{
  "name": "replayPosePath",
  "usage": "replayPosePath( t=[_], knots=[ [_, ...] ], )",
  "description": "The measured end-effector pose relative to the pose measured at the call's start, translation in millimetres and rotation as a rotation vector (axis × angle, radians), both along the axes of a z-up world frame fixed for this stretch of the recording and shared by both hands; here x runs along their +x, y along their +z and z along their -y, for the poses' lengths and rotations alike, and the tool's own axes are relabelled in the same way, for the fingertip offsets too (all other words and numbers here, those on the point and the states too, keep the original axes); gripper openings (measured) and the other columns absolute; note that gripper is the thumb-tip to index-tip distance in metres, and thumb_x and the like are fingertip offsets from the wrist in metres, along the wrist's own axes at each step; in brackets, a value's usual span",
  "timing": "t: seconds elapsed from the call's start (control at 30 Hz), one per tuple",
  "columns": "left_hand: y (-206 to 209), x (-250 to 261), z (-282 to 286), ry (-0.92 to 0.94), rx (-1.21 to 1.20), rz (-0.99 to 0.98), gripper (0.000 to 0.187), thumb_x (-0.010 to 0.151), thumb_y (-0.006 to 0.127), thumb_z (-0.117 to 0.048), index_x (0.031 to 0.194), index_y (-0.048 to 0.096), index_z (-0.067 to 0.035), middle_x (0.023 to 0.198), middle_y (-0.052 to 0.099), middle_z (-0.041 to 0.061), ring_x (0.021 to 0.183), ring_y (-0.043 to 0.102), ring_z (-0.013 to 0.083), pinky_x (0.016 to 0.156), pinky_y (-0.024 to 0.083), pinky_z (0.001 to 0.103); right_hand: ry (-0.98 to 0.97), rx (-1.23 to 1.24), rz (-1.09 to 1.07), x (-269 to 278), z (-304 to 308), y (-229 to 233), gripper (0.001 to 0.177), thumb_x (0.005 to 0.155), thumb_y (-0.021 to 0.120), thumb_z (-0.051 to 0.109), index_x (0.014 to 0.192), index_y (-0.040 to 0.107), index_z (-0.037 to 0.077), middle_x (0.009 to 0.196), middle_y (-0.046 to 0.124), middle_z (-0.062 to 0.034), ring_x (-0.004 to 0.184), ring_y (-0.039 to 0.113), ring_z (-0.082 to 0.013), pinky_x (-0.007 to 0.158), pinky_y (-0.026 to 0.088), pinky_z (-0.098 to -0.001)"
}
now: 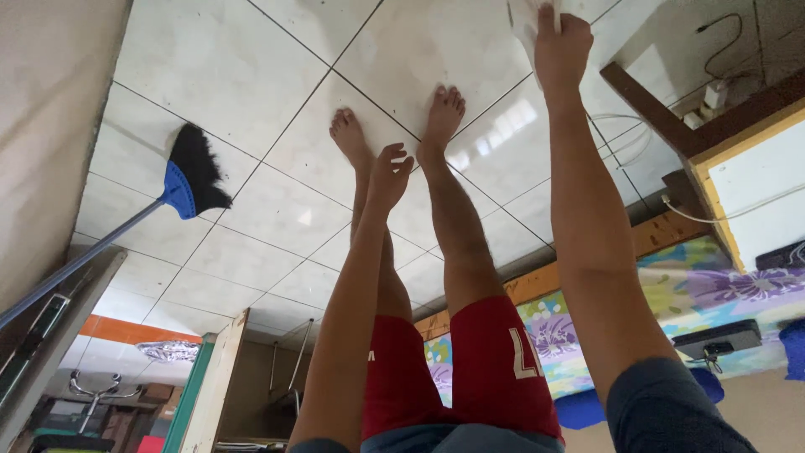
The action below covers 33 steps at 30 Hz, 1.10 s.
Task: Vacuuming the tiled floor using a handheld vacuum while sweeping dust into it with a broom.
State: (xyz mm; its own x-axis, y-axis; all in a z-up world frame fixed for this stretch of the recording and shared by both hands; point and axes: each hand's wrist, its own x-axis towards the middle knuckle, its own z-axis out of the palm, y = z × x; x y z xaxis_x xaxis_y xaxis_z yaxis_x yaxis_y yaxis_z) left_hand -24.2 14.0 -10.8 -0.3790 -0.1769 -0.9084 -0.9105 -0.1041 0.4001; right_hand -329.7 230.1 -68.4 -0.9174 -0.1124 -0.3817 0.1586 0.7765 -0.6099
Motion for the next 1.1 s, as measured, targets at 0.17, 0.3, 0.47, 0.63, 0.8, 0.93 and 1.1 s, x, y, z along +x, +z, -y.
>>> replayPosePath(
  t=[0.17,0.3,0.47,0.63,0.8,0.93,1.1],
  knots=[
    [4.1,-2.6,2.7,-0.012,-0.020,0.015,0.050,0.098,0.066,-0.025,0.141,0.051,-0.003,0.133,0.065,0.013,0.114,0.068,0.0237,0.080,0.061,0.034,-0.017,0.053,0.026,-0.2,16.7,-0.2,0.054,0.109,0.063,0.036,0.067,0.059,0.003,0.057,0.057,-0.0050,0.049,0.046,-0.0121,0.049,0.038,-0.0374],
    [3.9,1.9,3.9,0.022,-0.010,0.015,0.051,0.097,0.067,-0.025,0.140,0.051,-0.002,0.133,0.065,0.014,0.114,0.068,0.0248,0.078,0.061,0.035,-0.044,-0.033,-0.030,-1.3,21.7,-11.7,0.058,0.112,0.065,0.037,0.069,0.053,-0.001,0.058,0.054,-0.0073,0.054,0.042,-0.0137,0.051,0.035,-0.0382],
    [-7.3,14.9,1.4,0.004,-0.037,-0.009,0.050,0.098,0.067,-0.024,0.139,0.052,-0.001,0.131,0.066,0.014,0.113,0.069,0.0247,0.081,0.060,0.035,0.075,0.004,-0.119,-9.1,16.6,-29.2,0.048,0.113,0.061,0.033,0.078,0.060,0.000,0.060,0.058,-0.0083,0.052,0.049,-0.0141,0.050,0.039,-0.0388],
    [-8.1,18.6,0.7,0.036,-0.032,-0.015,0.049,0.096,0.068,-0.023,0.138,0.053,-0.001,0.129,0.067,0.014,0.111,0.070,0.0241,0.079,0.060,0.035,0.223,-0.168,-0.493,-13.3,29.8,-13.4,0.039,0.119,0.061,0.027,0.095,0.065,-0.003,0.082,0.070,-0.0173,0.071,0.066,-0.0293,0.061,0.051,-0.0430],
    [-0.5,9.3,3.6,0.049,-0.030,-0.029,0.047,0.097,0.067,-0.023,0.137,0.054,-0.002,0.128,0.067,0.014,0.108,0.070,0.0236,0.075,0.060,0.036,0.032,0.021,-0.159,-12.4,8.1,-45.6,0.036,0.109,0.061,0.023,0.086,0.062,-0.004,0.069,0.066,-0.0137,0.058,0.062,-0.0271,0.057,0.051,-0.0408],
    [-2.5,12.2,3.6,-0.044,-0.064,-0.013,0.048,0.100,0.066,-0.025,0.140,0.052,-0.003,0.132,0.065,0.014,0.113,0.068,0.0230,0.080,0.060,0.034,-0.004,-0.044,-0.174,-11.8,7.8,-39.0,0.029,0.106,0.062,0.025,0.094,0.067,0.000,0.072,0.070,-0.0098,0.057,0.068,-0.0186,0.051,0.050,-0.0371],
    [-0.9,15.4,1.0,0.008,-0.035,-0.032,0.048,0.099,0.067,-0.024,0.139,0.052,-0.002,0.132,0.066,0.014,0.114,0.069,0.0249,0.083,0.060,0.036,0.088,-0.016,-0.103,-12.0,33.7,7.1,0.036,0.106,0.066,0.027,0.080,0.065,0.003,0.066,0.066,-0.0071,0.055,0.061,-0.0155,0.052,0.048,-0.0357]
  ],
)
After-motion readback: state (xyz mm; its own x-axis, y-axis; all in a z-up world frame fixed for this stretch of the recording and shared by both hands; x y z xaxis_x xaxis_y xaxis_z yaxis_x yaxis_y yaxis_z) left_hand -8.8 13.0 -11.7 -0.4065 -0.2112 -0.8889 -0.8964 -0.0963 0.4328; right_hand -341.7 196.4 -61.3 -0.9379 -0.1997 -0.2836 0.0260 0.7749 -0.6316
